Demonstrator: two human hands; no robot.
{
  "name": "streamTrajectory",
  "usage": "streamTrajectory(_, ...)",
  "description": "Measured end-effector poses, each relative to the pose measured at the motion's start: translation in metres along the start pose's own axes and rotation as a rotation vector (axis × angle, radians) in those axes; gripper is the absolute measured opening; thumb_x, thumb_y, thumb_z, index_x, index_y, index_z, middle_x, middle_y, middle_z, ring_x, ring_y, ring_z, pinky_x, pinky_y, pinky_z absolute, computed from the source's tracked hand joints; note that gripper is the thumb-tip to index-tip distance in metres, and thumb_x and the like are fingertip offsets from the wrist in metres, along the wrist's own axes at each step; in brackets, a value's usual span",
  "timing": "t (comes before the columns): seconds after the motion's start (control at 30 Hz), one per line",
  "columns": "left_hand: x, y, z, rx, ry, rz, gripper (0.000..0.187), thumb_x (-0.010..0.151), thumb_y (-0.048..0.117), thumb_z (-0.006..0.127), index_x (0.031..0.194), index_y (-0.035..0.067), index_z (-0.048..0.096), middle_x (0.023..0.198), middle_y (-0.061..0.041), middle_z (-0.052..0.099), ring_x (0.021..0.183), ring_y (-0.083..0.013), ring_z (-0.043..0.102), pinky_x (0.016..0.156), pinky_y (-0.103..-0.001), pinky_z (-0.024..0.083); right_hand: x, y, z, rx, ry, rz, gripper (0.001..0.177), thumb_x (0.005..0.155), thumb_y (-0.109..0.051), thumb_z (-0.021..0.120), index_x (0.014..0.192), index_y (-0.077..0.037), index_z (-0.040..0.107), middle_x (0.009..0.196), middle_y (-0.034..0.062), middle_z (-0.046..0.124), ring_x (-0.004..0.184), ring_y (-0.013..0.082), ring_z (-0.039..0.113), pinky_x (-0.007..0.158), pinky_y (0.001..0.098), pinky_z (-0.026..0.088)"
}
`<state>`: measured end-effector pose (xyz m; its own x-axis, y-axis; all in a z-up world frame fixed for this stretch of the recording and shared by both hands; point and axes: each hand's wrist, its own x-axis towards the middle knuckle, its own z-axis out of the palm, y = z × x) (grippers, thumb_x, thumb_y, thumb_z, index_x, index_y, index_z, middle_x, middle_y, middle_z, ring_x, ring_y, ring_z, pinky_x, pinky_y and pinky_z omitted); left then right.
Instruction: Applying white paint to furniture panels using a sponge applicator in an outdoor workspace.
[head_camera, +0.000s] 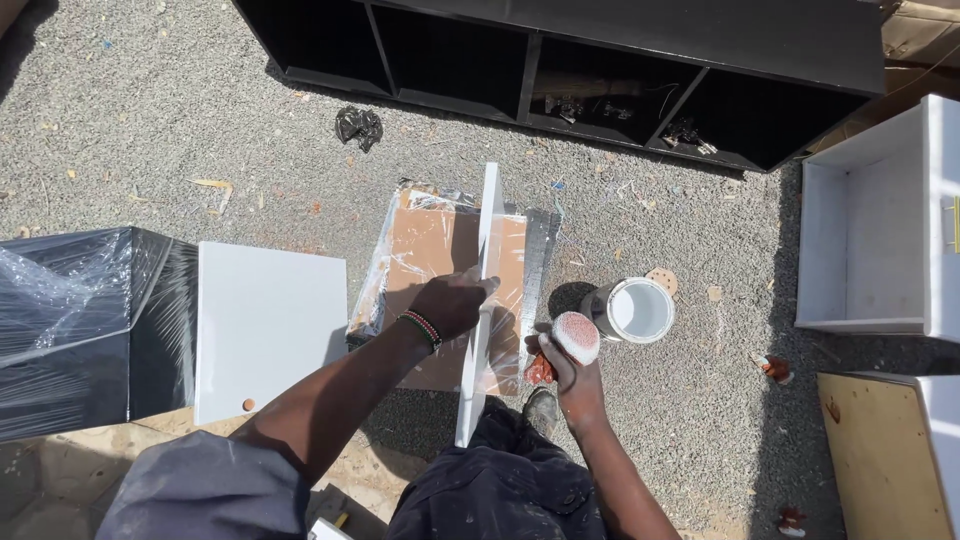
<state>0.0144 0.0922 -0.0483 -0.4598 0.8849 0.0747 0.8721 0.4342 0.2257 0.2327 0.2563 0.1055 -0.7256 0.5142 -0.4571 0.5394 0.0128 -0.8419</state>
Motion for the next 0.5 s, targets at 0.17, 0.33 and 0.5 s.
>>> streamTrajectory(0.17,0.024,-0.007,-0.025,0.081,0.183,0.240,0.018,0.102,0.020,0.073,0.090,0.028,0.084,0.085,-0.001,0.077,0.089,-0.0247,0.082,0.081,-0.044,0.068,0.011,0.053,-0.012,-0.261,-0.020,-0.155,0.050,0.120,-0.030,0.066,0.157,0.004,0.073,0.128,0.0360,0.086,0.121,0.0487,0.088,0.114,0.0571,0.064)
streamTrajectory(0.33,0.064,-0.014,0.014,0.228,0.117,0.790,0.023,0.091,0.006,0.085,0.072,0.019,0.080,0.114,-0.002,0.068,0.113,-0.0323,0.058,0.117,-0.064,0.050,-0.005,0.053,-0.019,0.390,0.042,0.082,0.055,0.111,-0.031,0.074,0.157,-0.001,0.076,0.125,0.0222,0.091,0.107,0.0317,0.082,0.104,0.0506,0.064)
streamTrajectory(0.5,0.087,-0.003,-0.001,0.152,-0.276,0.807,0.033,0.108,0.012,0.074,0.079,0.021,0.088,0.103,0.001,0.082,0.109,-0.0262,0.073,0.138,-0.054,0.040,-0.021,0.039,-0.048,0.416,0.150,0.099,0.051,0.109,-0.024,0.072,0.153,0.001,0.078,0.124,0.0298,0.091,0.105,0.0386,0.087,0.104,0.0536,0.067)
